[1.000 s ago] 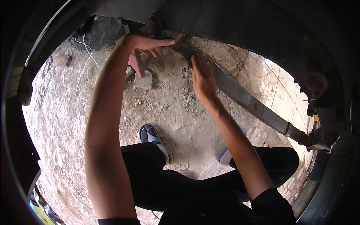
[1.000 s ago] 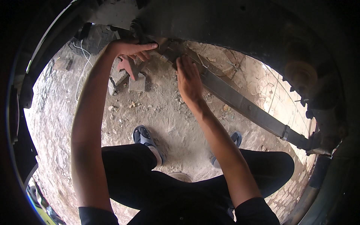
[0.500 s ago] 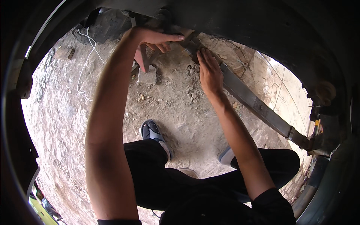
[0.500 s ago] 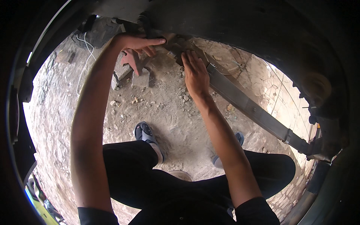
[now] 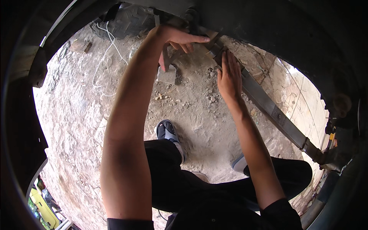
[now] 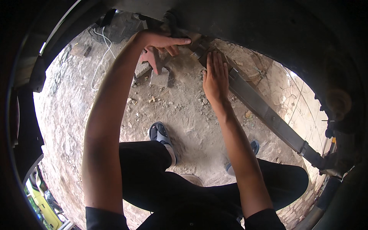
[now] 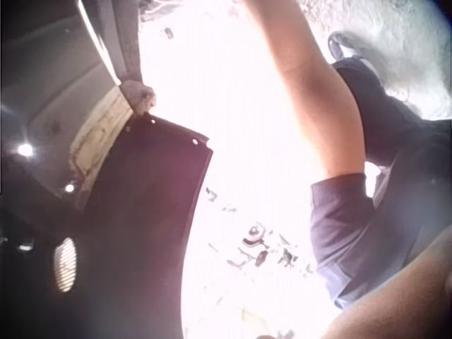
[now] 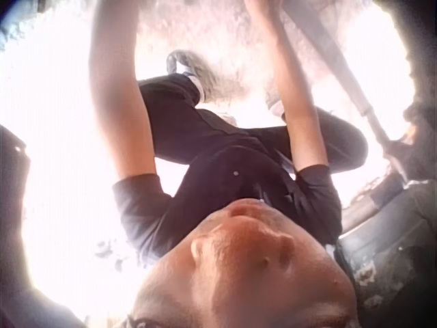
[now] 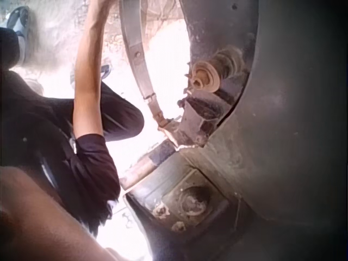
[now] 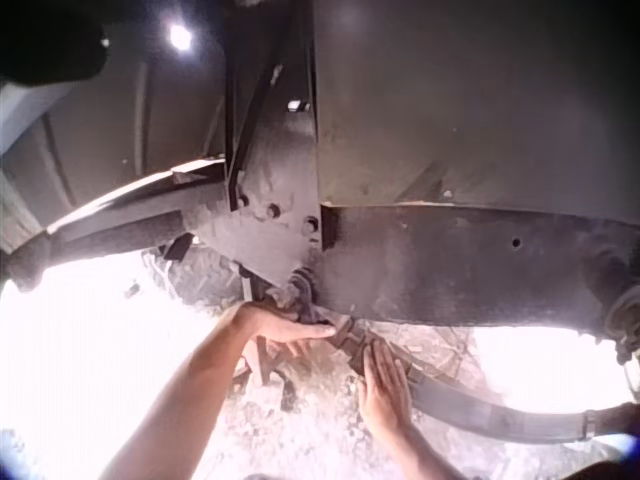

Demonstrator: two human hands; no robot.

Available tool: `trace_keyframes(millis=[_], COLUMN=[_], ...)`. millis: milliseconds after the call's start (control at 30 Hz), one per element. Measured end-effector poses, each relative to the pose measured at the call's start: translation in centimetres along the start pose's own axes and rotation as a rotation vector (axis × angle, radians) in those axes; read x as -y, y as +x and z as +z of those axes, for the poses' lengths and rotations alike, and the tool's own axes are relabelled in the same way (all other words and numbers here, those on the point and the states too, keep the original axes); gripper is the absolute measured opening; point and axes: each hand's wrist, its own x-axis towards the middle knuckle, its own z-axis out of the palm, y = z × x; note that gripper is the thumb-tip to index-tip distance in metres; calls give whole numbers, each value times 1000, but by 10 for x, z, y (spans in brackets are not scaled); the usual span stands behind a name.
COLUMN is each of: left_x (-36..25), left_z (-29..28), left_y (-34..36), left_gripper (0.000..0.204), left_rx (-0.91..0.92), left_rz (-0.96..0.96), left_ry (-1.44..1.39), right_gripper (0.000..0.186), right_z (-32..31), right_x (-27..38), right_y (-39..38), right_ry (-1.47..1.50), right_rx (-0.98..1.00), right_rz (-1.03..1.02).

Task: The person crouches under a vehicle and repeatedly rubs a metal undercarriage beam with a small red abrasive block. The person moves along the beam, applying the block to different sections to remove surface material.

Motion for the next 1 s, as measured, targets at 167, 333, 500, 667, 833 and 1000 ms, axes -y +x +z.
trace_keyframes(millis=[167, 333, 500, 667, 833, 1000], left_x=[-3, 2, -2, -8, -7, -5], left_z=[-1, -4, -3, -9, -6, -7], left_y=[1, 8, -2, -2, -3, 2], left_gripper=[117, 116, 114, 113, 114, 105], left_rx=[13, 15, 18, 26, 19, 63], left_rz=[32, 8, 9, -6, -20, 3], left_ry=[-17, 1, -15, 62, 55, -86], right_gripper=[76, 77, 79, 73, 44, 40], right_z=[-4, 2, -4, -11, -21, -42], right_x=[-4, 22, 16, -1, -21, -25], right_y=[-2, 1, 3, 7, 20, 28], right_ry=[44, 55, 37, -14, 229, 108], right_rx=[36, -23, 10, 10, -26, -372], right_rz=[29, 191, 154, 146, 103, 114])
